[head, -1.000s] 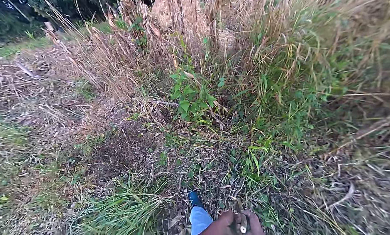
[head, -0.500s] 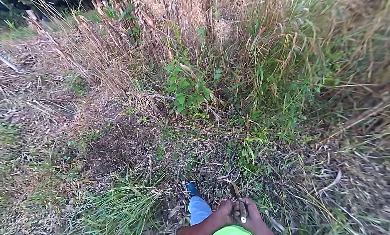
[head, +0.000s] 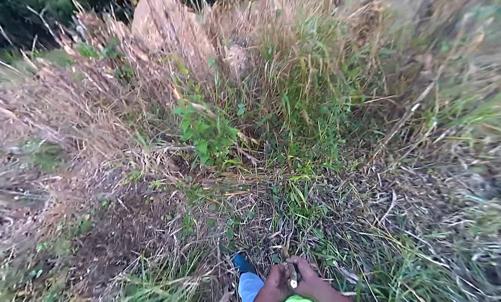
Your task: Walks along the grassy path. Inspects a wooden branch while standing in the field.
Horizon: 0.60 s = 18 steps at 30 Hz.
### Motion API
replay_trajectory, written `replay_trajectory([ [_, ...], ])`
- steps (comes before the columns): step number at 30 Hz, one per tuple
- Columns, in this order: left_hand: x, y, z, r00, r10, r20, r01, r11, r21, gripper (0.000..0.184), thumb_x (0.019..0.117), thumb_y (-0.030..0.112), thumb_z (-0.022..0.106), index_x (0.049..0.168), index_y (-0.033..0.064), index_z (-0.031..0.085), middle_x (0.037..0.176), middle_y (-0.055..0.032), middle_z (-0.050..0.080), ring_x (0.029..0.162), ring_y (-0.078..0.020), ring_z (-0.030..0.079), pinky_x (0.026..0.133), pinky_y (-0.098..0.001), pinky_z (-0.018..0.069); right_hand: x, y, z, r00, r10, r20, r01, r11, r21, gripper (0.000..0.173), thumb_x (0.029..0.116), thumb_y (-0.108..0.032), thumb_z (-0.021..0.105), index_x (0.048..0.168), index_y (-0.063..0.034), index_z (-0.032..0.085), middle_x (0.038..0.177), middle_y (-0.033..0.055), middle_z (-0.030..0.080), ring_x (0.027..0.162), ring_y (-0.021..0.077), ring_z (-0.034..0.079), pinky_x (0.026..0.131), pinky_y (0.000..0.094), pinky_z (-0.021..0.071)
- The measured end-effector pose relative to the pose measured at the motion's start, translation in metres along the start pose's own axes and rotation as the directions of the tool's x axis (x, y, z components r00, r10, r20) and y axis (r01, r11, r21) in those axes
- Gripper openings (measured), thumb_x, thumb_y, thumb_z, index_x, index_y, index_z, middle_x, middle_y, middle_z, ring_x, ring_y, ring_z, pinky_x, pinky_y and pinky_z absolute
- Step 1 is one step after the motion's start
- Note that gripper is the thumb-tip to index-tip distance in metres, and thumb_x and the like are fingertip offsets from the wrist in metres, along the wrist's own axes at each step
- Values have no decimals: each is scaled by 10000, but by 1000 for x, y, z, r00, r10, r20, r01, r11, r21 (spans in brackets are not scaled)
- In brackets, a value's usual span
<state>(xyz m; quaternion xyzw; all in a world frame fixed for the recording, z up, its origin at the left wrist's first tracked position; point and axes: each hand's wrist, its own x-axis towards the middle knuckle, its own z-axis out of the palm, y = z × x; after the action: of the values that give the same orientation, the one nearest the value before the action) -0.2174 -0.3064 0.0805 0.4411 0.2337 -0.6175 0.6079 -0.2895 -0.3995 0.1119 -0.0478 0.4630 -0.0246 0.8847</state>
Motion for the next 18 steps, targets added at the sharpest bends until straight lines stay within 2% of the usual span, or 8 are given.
replay_trajectory([
  [3, 4, 3, -4, 999, -4, 53, 8, 998, -67, 320, 1042, 254, 373, 782, 135, 517, 645, -29, 567, 538, -156, 557, 531, -330, 516, 5, -1, 1, 999, 4, 35, -4, 1000, -2, 218, 963, -180, 495, 753, -126, 511, 546, 17, 484, 436, 130, 481, 430, 305, 460],
  [8, 0, 9, 0, 999, 10, 39, -4, 987, -163, 299, 1027, 232, 395, 800, 105, 542, 687, -72, 611, 590, -203, 607, 566, -377, 547, 2, -4, 7, 998, -15, 55, 14, 1000, 19, 215, 981, -188, 474, 780, -121, 512, 546, 23, 495, 429, 131, 491, 412, 290, 450],
  [10, 0, 8, 3, 998, 12, 66, 1, 980, -199, 300, 1022, 238, 397, 799, 106, 549, 678, -71, 614, 574, -198, 611, 544, -371, 552, 1, -4, 7, 997, -29, 67, 26, 999, 36, 217, 979, -188, 476, 777, -121, 513, 541, 20, 493, 428, 128, 484, 412, 290, 440],
  [12, -1, 6, 0, 993, 53, 104, -29, 976, -217, 323, 1024, 234, 391, 766, 114, 544, 611, -45, 566, 509, -168, 567, 495, -337, 526, 2, -1, 7, 995, -22, 101, 23, 1000, -13, 212, 983, -195, 483, 785, -125, 515, 551, 10, 492, 447, 126, 490, 441, 305, 463],
  [13, -3, 5, 2, 990, 76, 121, -49, 977, -210, 344, 1026, 232, 378, 751, 116, 548, 572, -25, 543, 468, -143, 541, 465, -311, 513, 2, -1, 6, 993, -15, 113, 21, 998, -51, 202, 991, -208, 489, 808, -129, 519, 572, 8, 496, 477, 130, 502, 475, 323, 488],
  [15, -8, 4, 4, 985, 108, 134, -93, 989, -116, 360, 1028, 213, 358, 750, 114, 563, 568, -17, 562, 469, -127, 555, 471, -301, 523, -4, 1, 6, 996, -28, 80, 33, 997, -63, 155, 983, -197, 516, 849, -120, 530, 613, 22, 508, 528, 149, 522, 526, 357, 512],
  [17, -13, 7, 8, 979, 158, 127, -160, 987, 3, 368, 1022, 191, 329, 757, 129, 576, 580, -14, 604, 486, -114, 594, 472, -292, 539, -13, -1, 12, 998, -46, 46, 47, 998, -33, 110, 977, -179, 536, 910, -93, 554, 675, 52, 562, 587, 167, 572, 571, 374, 533],
  [18, -8, 6, 6, 963, 199, 184, -210, 977, 40, 377, 1035, 181, 305, 765, 144, 565, 575, 6, 608, 484, -91, 599, 461, -269, 536, -16, -3, 11, 998, -40, 50, 42, 999, -35, 132, 986, -202, 523, 927, -91, 563, 699, 53, 594, 608, 166, 596, 591, 376, 544],
])
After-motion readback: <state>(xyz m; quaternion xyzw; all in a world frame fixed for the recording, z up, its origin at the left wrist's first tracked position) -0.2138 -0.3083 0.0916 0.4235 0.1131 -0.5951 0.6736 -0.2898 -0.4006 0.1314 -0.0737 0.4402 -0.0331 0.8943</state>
